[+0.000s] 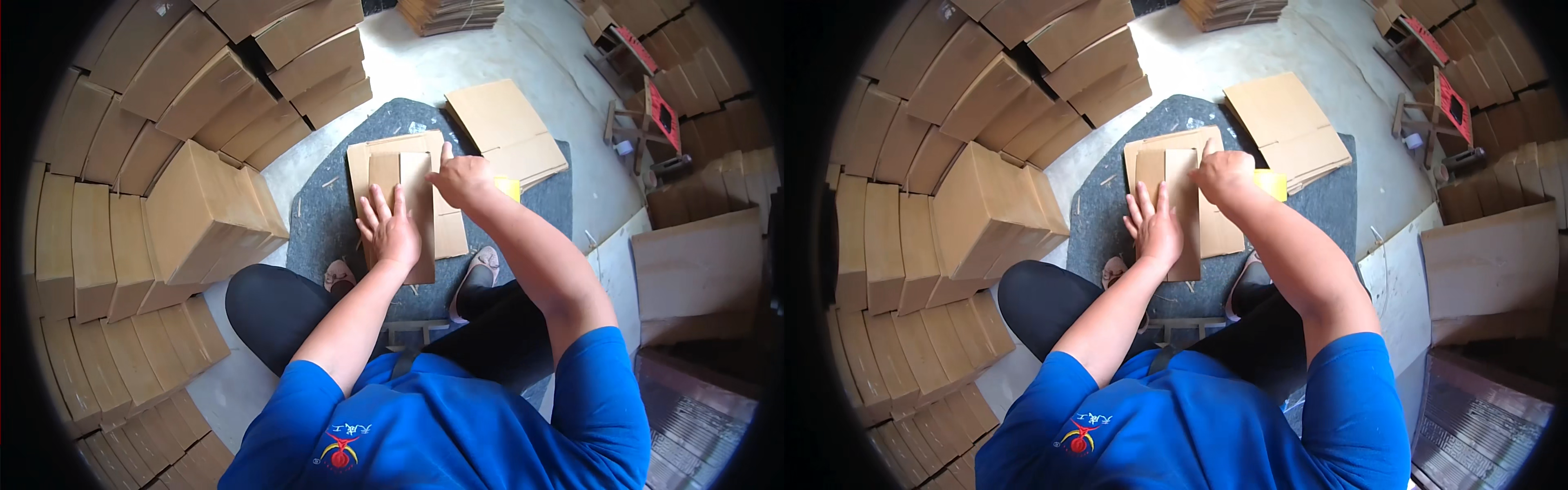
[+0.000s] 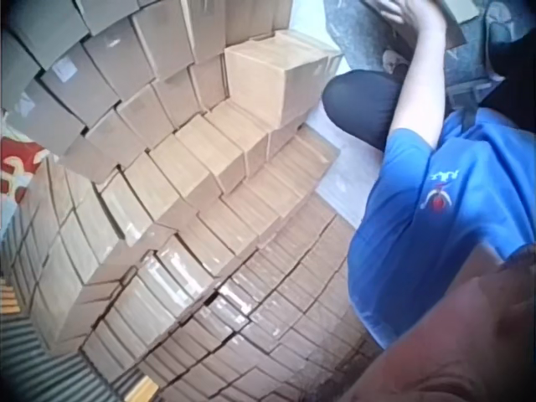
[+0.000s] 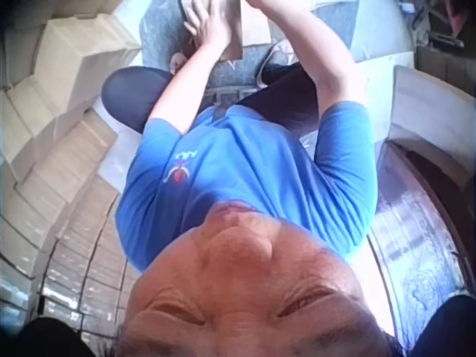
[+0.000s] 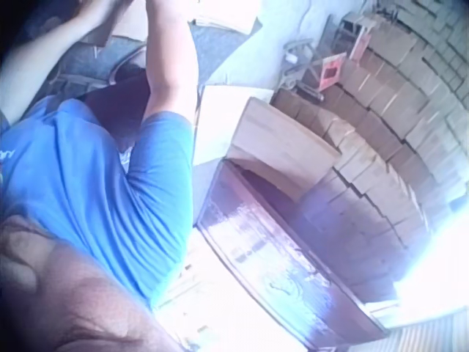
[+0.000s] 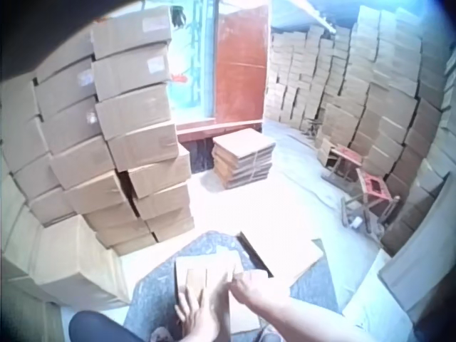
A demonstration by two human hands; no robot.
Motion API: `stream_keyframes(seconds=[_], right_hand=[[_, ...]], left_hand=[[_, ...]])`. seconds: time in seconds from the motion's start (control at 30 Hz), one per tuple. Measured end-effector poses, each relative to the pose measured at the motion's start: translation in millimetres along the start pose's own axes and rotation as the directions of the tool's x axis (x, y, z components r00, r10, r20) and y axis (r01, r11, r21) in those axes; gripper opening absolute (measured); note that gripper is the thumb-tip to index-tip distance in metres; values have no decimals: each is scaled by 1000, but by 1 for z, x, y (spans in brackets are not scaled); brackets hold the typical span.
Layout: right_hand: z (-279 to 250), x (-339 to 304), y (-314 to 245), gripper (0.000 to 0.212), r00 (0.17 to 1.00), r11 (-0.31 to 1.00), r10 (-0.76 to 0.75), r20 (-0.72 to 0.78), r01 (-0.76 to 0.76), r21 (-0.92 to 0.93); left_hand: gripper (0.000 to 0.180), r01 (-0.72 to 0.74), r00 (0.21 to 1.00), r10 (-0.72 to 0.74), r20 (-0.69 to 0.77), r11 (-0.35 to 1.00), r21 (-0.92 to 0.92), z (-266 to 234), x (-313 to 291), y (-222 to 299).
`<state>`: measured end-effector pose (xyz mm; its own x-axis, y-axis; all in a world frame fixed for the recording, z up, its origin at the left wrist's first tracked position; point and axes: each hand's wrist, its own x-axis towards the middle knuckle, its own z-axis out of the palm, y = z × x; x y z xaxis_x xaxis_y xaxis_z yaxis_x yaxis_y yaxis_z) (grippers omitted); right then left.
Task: Folding and taping cardboard boxes for packaging.
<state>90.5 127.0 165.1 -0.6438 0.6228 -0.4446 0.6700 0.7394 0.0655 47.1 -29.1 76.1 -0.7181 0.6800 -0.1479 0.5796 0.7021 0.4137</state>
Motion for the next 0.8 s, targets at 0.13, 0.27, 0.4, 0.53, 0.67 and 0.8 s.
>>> stream_keyframes(seconds=[0.13,0.27,0.4,0.53,0.67,0.8], right_hand=[[-1,36,-3,75,989,988,-145,14,144,61],[9,40,-8,76,980,978,-189,58,182,100],[11,40,-13,76,983,983,-182,40,180,41],[14,40,-28,76,989,990,-131,71,135,-44],[19,42,-31,79,989,988,-140,37,142,-57],[20,49,-34,80,992,988,-123,43,126,-91]], left_hand=[[60,-7,1000,6,23,1000,18,-3,-6,1],[63,19,1000,-20,-9,997,-77,-10,2,-9],[63,-54,997,44,-69,988,-146,-3,4,-12],[59,-46,999,44,-19,996,-72,-5,4,-8],[61,7,999,-11,50,997,71,-5,11,-3],[62,21,995,-37,90,985,170,-8,15,2]])
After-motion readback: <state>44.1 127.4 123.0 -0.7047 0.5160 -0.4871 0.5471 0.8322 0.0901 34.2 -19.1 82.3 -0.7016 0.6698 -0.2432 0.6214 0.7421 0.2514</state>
